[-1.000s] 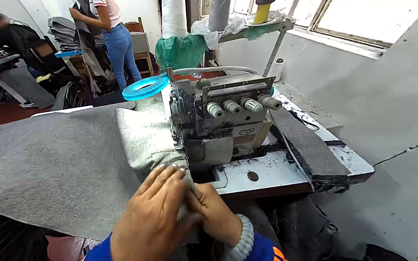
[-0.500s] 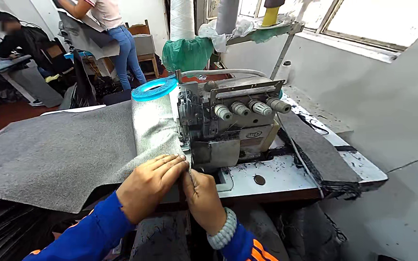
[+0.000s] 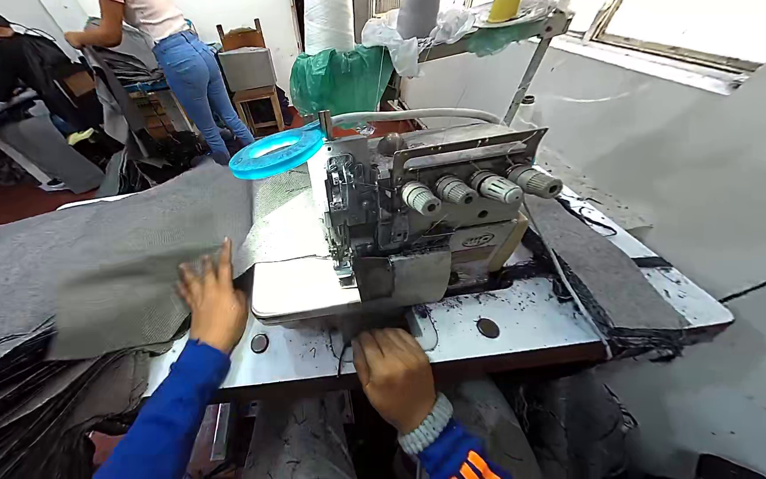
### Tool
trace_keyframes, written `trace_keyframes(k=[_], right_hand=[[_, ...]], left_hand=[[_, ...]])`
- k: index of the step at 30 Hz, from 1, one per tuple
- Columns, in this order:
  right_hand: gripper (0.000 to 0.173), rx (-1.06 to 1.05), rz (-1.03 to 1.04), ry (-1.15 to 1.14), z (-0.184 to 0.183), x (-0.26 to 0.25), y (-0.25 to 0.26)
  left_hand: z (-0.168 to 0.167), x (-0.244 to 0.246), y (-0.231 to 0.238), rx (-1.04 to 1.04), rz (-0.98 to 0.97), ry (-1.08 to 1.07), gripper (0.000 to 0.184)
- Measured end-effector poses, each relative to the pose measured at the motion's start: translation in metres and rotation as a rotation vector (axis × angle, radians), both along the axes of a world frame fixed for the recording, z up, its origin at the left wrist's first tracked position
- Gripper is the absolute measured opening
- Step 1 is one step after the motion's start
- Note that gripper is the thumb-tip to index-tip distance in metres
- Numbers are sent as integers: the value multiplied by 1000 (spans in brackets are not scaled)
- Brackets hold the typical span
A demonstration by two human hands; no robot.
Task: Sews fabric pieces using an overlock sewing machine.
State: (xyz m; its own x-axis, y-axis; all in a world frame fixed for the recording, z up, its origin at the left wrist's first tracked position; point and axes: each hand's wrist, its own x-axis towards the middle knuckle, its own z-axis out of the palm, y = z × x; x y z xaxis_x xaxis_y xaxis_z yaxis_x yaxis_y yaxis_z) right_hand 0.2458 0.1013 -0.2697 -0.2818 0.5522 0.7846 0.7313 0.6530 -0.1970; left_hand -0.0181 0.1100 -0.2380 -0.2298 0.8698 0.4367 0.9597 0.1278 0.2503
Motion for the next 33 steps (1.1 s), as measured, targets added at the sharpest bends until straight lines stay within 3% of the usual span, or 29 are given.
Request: trace_keyframes(k=[3,5,8,10,14,17,19,26,33], right_hand=[[35,10,-60,-77,0,-5,-4],[37,38,-47,-86,-3,-2,-4],[41,88,-36,-84,-16,0,-4],[39,77,-20,-89,-23,1,-6],[41,52,-3,-100,-23,4,-7],[41,55,6,-105,-24,4,-7],[42,49,22,-108,-24,5,-7],[41,70,82,-85,-22,8,-3],[41,85,110,-107,-23,13,0]], left_hand=[[18,11,52,-262,-12,-222,57],[24,14,79,-363,-38,-299,53],[44,7,77,-489,-117,-123,53],[69,-12,49,-527,-129,47,42],[140,-80,-87,-264,115,196,27],[185,-133,-166,-350,380,192,20],[196,-152,-182,-472,360,102,17],[220,-178,-129,-949,134,178,17],[229,-196,-123,-895,289,60,18]])
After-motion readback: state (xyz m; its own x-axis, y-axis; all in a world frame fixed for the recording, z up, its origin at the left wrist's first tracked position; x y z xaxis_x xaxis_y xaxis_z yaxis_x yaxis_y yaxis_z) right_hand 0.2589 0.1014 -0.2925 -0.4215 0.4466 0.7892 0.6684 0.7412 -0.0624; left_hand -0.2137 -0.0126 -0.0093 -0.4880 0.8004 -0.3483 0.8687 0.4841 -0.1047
